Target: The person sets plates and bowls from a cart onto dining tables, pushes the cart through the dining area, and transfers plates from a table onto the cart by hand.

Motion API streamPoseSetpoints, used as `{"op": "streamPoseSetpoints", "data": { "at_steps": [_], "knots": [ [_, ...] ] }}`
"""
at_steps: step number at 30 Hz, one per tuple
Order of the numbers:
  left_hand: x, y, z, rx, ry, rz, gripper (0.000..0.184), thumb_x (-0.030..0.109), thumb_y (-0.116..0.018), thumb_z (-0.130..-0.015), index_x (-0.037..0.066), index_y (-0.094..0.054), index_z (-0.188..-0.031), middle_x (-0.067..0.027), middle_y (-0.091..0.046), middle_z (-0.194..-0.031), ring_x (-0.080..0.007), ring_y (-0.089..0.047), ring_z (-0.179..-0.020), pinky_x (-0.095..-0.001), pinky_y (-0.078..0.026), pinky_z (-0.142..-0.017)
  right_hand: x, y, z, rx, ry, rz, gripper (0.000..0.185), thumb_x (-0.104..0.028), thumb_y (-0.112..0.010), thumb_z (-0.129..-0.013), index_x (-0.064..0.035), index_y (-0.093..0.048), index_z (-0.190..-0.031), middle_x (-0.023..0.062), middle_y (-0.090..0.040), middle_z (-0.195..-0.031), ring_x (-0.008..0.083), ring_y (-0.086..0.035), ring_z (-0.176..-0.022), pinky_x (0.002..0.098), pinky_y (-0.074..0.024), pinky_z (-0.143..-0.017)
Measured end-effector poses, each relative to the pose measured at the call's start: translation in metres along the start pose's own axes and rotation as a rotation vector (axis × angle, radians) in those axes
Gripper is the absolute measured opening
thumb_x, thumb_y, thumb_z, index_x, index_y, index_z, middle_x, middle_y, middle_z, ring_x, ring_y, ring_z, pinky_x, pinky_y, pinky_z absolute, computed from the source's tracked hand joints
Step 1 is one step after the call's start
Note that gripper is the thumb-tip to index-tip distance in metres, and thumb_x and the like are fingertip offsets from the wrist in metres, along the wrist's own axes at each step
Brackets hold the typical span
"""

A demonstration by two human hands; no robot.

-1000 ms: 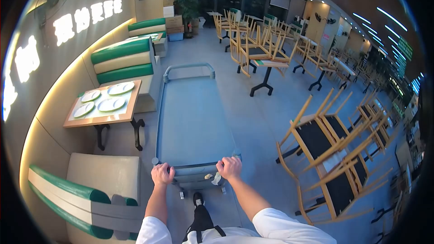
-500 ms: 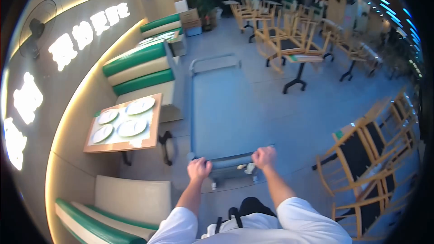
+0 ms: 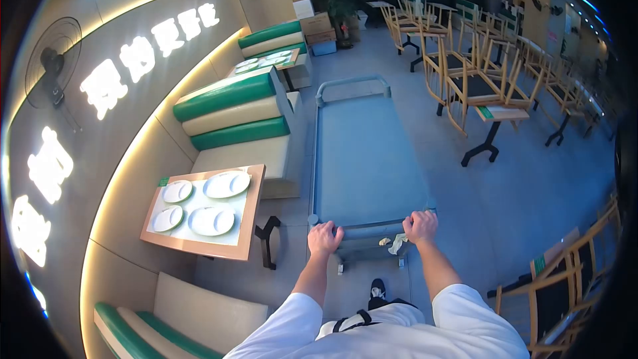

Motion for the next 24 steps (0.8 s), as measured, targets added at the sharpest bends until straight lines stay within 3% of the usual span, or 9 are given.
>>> {"op": "streamPoseSetpoints", "data": {
  "at_steps": [7, 10, 21, 24],
  "knots": [
    [-0.029, -0.075, -0.124, -0.079, 0.038, -0.079, 0.030, 0.037, -0.063, -0.085, 0.010, -0.063, -0.073, -0.0103, -0.070, -0.074, -0.0323, -0.068, -0.077, -0.0458, -0.053, -0.072, 0.033, -0.099, -0.104, -0.119, 0.003, -0.054, 0.023, -0.026, -0.067, -0.077, -0.0130, -0.058, -0.061, 0.0058, -0.064, -0.069, 0.0299, -0.061, -0.073, 0.0441, -0.0459, -0.072],
    [-0.042, -0.089, -0.183, 0.017, 0.007, -0.080, 0.029, 0.037, -0.065, -0.083, 0.010, -0.062, -0.072, -0.0100, -0.069, -0.071, -0.0319, -0.068, -0.072, -0.0449, -0.053, -0.068, 0.041, -0.145, -0.154, -0.104, 0.036, -0.003, 0.020, -0.024, -0.066, -0.076, -0.0129, -0.058, -0.062, 0.0059, -0.063, -0.068, 0.0303, -0.061, -0.073, 0.0442, -0.0454, -0.071],
    [-0.097, -0.173, -0.406, 0.056, -0.022, -0.069, 0.030, 0.038, -0.065, -0.083, 0.009, -0.063, -0.073, -0.0112, -0.069, -0.072, -0.0331, -0.069, -0.074, -0.0457, -0.054, -0.071, 0.079, -0.309, -0.328, -0.105, -0.007, 0.004, 0.022, -0.027, -0.066, -0.080, -0.0116, -0.059, -0.065, 0.0073, -0.066, -0.073, 0.0314, -0.061, -0.077, 0.0446, -0.0469, -0.077],
    [-0.111, -0.181, -0.458, -0.031, 0.026, -0.044, 0.033, 0.040, -0.065, -0.085, 0.009, -0.065, -0.075, -0.0134, -0.069, -0.074, -0.0345, -0.069, -0.077, -0.0467, -0.053, -0.073, 0.078, -0.338, -0.369, -0.137, -0.009, -0.035, 0.021, -0.025, -0.066, -0.079, -0.0108, -0.059, -0.065, 0.0080, -0.065, -0.070, 0.0324, -0.061, -0.075, 0.0452, -0.0470, -0.075]
  ]
}}
Point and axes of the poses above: each hand's wrist, its own z-axis away from the middle knuckle, its own y-axis out of the back of the hand, x = y × z, the point moved 10 cm from there along -z, towards the middle knuckle
